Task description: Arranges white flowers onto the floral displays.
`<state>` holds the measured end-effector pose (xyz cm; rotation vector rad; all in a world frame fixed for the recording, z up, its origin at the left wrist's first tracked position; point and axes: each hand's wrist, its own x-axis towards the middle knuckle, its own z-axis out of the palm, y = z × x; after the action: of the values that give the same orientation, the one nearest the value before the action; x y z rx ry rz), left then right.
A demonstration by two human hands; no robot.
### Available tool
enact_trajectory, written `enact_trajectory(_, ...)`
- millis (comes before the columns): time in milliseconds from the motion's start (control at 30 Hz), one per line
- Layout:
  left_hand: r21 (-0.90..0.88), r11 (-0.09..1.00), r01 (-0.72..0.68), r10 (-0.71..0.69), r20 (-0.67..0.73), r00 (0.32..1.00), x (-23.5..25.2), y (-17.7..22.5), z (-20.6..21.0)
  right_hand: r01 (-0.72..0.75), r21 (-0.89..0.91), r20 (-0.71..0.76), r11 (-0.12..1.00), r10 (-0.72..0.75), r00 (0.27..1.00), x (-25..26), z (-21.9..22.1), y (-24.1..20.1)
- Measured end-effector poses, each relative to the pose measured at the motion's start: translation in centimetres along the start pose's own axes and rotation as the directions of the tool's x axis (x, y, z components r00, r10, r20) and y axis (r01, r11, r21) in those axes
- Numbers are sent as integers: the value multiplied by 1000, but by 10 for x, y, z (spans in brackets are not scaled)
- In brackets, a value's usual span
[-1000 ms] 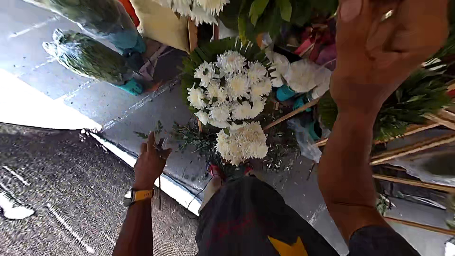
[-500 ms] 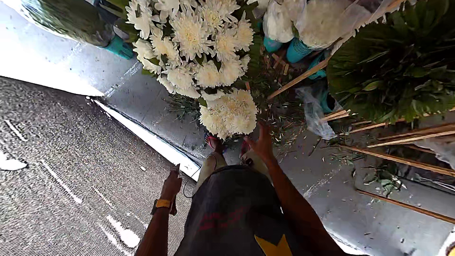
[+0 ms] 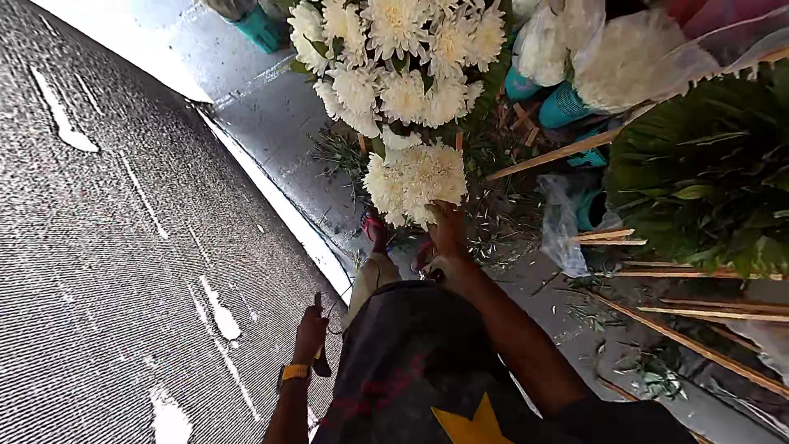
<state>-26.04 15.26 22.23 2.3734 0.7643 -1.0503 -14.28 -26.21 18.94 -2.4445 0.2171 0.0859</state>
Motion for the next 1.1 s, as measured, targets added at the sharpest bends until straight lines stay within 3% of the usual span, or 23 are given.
enact_trajectory(133, 80, 990, -113, 116, -32, 993, -5, 46, 0, 4, 15, -50, 1000, -3, 999, 6, -10, 7)
enact_trajectory(267, 140, 915, -378, 385, -28, 922, 13, 149, 1, 7, 18, -5, 1000, -7, 1000, 8, -16, 6)
enact_trajectory(367, 132, 830, -543, 527, 136, 839, 50, 227, 28, 29, 14, -34, 999, -28, 999, 4, -14, 4)
enact_trajectory(500, 179, 810, -558, 470, 369, 801, 81, 272, 79, -54, 49, -69, 997, 57, 996, -6, -8, 7)
enact_trajectory(600, 237, 805, -543, 446, 362, 819, 61, 267, 72, -173, 109, -115, 979, 185, 976, -15, -9, 17)
enact_trajectory(667, 169, 826, -538, 471, 320, 822, 44, 248, 49, -208, 119, -109, 971, 221, 969, -20, -9, 22)
enact_trajectory(900, -130, 832, -540, 554, 130, 822, -17, 205, -36, -196, 15, 70, 981, 194, 978, -11, -8, -3)
enact_trajectory(1000, -217, 812, -541, 564, 52, 824, -33, 207, -52, -119, -4, 20, 993, 119, 993, -8, -20, -30)
enact_trajectory(1100, -166, 817, -551, 543, -95, 834, -30, 195, -62, -171, -13, -56, 985, 170, 984, -11, -29, -39)
